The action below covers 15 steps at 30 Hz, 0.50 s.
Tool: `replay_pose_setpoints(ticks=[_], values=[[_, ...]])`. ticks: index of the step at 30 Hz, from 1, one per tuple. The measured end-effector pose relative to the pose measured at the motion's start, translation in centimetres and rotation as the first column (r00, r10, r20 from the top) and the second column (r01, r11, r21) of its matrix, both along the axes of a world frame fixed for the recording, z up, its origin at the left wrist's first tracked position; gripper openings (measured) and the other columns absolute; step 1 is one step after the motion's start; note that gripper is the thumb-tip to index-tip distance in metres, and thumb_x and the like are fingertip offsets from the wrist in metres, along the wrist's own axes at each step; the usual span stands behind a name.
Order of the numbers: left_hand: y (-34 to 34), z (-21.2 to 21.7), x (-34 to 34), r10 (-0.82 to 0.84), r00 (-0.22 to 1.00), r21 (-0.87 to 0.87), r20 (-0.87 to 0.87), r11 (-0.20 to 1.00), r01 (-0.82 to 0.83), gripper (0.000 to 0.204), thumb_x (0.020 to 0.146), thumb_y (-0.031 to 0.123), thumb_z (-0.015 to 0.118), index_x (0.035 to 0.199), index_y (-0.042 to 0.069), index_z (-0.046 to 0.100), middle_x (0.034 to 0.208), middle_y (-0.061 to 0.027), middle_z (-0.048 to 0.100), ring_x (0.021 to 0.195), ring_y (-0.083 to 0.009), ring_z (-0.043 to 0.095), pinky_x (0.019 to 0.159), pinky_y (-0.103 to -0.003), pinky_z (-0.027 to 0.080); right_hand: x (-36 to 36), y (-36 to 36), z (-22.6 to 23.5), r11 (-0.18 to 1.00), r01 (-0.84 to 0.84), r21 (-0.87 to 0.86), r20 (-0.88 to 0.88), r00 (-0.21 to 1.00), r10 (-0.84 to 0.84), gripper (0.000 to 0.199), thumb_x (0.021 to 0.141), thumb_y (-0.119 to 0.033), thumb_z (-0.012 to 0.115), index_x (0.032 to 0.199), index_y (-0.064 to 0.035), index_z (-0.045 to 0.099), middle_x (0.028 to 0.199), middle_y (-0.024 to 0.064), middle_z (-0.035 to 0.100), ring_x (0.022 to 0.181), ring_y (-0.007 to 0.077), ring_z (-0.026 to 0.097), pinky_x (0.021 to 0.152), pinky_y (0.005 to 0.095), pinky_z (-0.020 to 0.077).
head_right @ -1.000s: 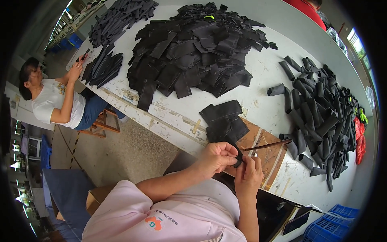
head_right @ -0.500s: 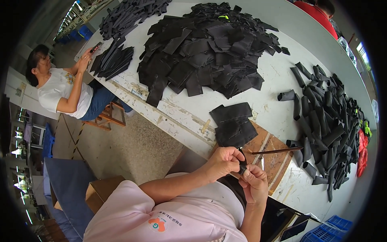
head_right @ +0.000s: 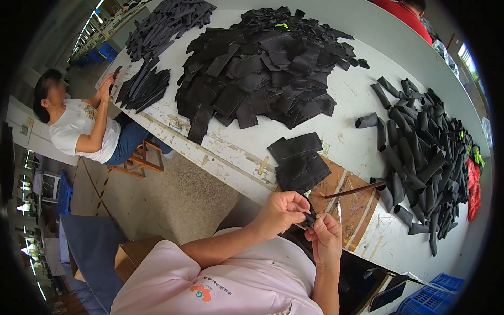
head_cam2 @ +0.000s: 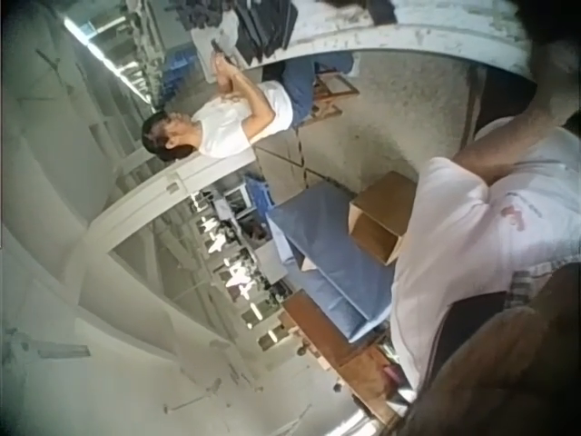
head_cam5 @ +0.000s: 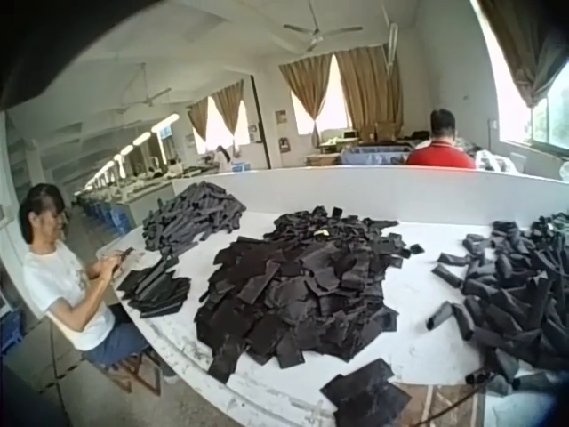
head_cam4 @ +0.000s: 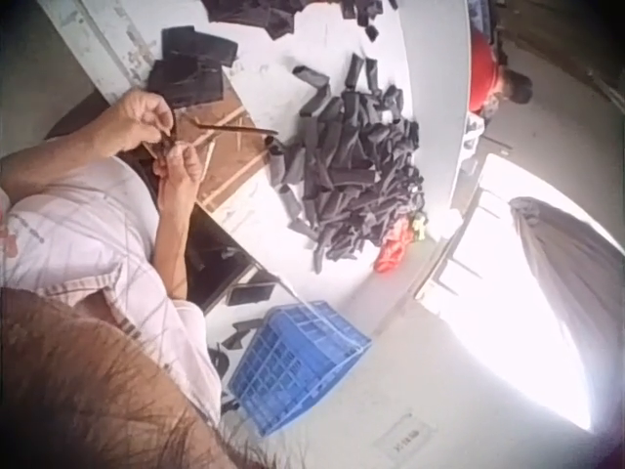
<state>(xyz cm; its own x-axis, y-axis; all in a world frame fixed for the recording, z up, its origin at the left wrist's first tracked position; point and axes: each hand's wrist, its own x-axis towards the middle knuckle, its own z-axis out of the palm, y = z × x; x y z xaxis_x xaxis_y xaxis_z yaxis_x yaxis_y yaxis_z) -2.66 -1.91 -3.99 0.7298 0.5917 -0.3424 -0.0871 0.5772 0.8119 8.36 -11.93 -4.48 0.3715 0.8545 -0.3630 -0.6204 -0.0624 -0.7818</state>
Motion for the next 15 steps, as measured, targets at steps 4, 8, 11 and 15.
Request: replay_pose_setpoints(ticks=[4, 8, 11, 15], values=[[-0.1, 0.2, -0.4, -0.119, 0.972, -0.238, 0.204, 0.957, 0.168, 0.026, 0.073, -0.004, 0.054, 0.098, 0.000, 0.050, 0.079, -0.0054, 0.059, 0.043, 0.0003, 0.039, 0.034, -0.016, 0.026, 0.5, -0.8, -0.3, 0.997, 0.012, 0.070, -0.087, 0.996, -0.006, 0.015, 0.081, -0.018, 0.060, 0.079, -0.0037, 0.055, 0.071, 0.0010, 0.051, 0.062, 0.0079, 0.048, 0.058, 0.0188, 0.0409], [0.3, 1.6, -1.0, -0.269, 0.712, -0.428, 0.648, 0.645, 0.633, 0.036, 0.072, -0.003, 0.051, 0.106, 0.002, 0.046, 0.091, -0.0034, 0.053, 0.049, -0.0005, 0.041, 0.038, -0.014, 0.029, -0.4, -1.2, 1.1, 0.971, 0.058, 0.233, -0.055, 0.997, -0.046, 0.016, 0.080, -0.018, 0.062, 0.080, -0.0033, 0.055, 0.084, 0.0029, 0.051, 0.075, 0.0105, 0.049, 0.069, 0.0221, 0.0403], [-0.1, 2.9, -1.1, -0.329, 0.822, -0.118, 0.466, 0.897, 0.426, 0.042, 0.072, -0.004, 0.054, 0.112, 0.000, 0.045, 0.093, -0.0048, 0.054, 0.074, -0.0040, 0.049, 0.059, -0.013, 0.038, -0.3, -1.1, 1.0, 0.963, 0.020, 0.267, 0.028, 0.999, -0.028, 0.018, 0.079, -0.019, 0.063, 0.079, -0.0025, 0.054, 0.093, 0.0037, 0.049, 0.082, 0.0118, 0.047, 0.076, 0.0255, 0.0380], [-1.2, 2.9, -0.2, -0.150, 0.969, 0.103, 0.196, 0.986, 0.132, 0.029, 0.076, -0.003, 0.059, 0.104, -0.003, 0.052, 0.081, -0.0011, 0.055, 0.066, -0.0011, 0.048, 0.055, -0.014, 0.038, -0.4, -0.2, 1.0, 0.935, 0.135, 0.329, 0.195, 0.959, -0.207, 0.015, 0.082, -0.015, 0.059, 0.078, -0.0031, 0.051, 0.087, 0.0034, 0.050, 0.072, 0.0093, 0.043, 0.068, 0.0205, 0.0342]])
